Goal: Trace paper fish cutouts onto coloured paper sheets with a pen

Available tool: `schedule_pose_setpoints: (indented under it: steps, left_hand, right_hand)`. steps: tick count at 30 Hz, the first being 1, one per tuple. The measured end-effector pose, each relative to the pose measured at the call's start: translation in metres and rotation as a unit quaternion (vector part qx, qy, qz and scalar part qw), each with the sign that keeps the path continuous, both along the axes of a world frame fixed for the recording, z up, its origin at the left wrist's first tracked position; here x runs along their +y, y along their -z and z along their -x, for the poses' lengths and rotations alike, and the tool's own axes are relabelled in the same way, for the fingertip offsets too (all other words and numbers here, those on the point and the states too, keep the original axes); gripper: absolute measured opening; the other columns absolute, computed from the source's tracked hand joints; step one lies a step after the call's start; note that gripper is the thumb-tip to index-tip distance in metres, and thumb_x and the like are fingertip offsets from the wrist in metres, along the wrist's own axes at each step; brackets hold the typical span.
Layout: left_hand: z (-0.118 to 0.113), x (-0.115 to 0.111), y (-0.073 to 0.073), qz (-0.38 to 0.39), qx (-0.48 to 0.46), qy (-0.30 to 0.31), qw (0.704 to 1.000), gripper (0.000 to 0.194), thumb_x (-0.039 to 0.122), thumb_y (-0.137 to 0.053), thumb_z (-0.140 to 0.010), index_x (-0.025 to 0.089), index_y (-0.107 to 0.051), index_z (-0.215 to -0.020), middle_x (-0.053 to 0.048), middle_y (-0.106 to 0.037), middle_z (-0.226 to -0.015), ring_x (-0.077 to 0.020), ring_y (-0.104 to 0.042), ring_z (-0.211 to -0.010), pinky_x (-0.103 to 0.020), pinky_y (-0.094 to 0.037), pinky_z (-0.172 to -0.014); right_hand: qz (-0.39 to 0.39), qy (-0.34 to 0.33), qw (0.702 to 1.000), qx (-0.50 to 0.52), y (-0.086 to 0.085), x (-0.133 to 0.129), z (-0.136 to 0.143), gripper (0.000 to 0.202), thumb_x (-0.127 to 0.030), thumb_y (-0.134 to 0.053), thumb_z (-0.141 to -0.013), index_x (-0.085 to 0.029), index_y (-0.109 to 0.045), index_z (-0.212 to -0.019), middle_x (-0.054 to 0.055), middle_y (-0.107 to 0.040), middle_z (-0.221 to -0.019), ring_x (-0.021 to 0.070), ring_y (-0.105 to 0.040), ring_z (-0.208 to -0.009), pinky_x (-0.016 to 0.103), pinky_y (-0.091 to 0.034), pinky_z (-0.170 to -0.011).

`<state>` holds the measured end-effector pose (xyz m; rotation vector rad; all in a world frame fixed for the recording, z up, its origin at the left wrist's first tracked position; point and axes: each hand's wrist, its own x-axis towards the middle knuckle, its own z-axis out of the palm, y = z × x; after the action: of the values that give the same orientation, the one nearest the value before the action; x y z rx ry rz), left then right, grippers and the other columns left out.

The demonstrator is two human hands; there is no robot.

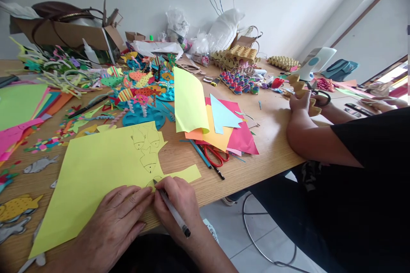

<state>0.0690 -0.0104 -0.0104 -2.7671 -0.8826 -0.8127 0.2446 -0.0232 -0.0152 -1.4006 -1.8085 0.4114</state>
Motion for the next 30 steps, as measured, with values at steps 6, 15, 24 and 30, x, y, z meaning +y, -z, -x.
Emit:
schedule_pose_setpoints:
  steps: [6,15,24,30]
  left_hand:
    - [-0.002,-0.004,0.010,0.020,-0.020,-0.014,1.000,0.030,0.022,-0.035,-0.097,0.016,-0.061,-0.111,-0.003,-0.067,-0.110,-0.0197,-0.054,-0.099,-0.036,-0.037,-0.090]
    - [-0.002,-0.008,0.023,0.086,-0.060,-0.024,0.994,0.036,0.030,-0.028,-0.100,0.017,-0.057,-0.118,-0.002,-0.064,-0.116,-0.0207,-0.051,-0.106,-0.038,-0.031,-0.097]
    - [-0.001,-0.009,0.023,0.097,-0.057,-0.025,0.993,0.035,0.031,-0.029,-0.101,0.019,-0.056,-0.119,0.000,-0.063,-0.119,-0.0201,-0.050,-0.107,-0.038,-0.030,-0.098]
    - [-0.002,-0.007,0.020,0.084,-0.051,-0.020,0.995,0.035,0.029,-0.029,-0.100,0.018,-0.057,-0.117,-0.002,-0.063,-0.116,-0.0203,-0.051,-0.106,-0.037,-0.032,-0.096]
  right_hand:
    - [-0.018,-0.001,1.000,0.004,0.002,0.000,-0.001,0.009,-0.013,-0.048,-0.079,-0.019,-0.054,-0.076,0.001,-0.060,-0.065,0.0141,-0.056,-0.060,0.023,-0.042,-0.056]
    - [-0.046,0.029,0.999,0.003,0.005,0.000,-0.001,0.010,-0.011,-0.047,-0.077,-0.019,-0.052,-0.073,0.000,-0.057,-0.062,0.0129,-0.054,-0.057,0.022,-0.040,-0.056]
    - [-0.044,0.060,0.997,0.001,0.006,-0.002,-0.001,0.009,-0.012,-0.047,-0.075,-0.019,-0.052,-0.071,0.000,-0.056,-0.060,0.0128,-0.054,-0.055,0.022,-0.040,-0.053]
    - [-0.043,0.064,0.997,0.016,0.005,-0.003,-0.001,0.010,-0.011,-0.047,-0.074,-0.018,-0.051,-0.070,0.000,-0.055,-0.060,0.0120,-0.053,-0.054,0.021,-0.039,-0.052]
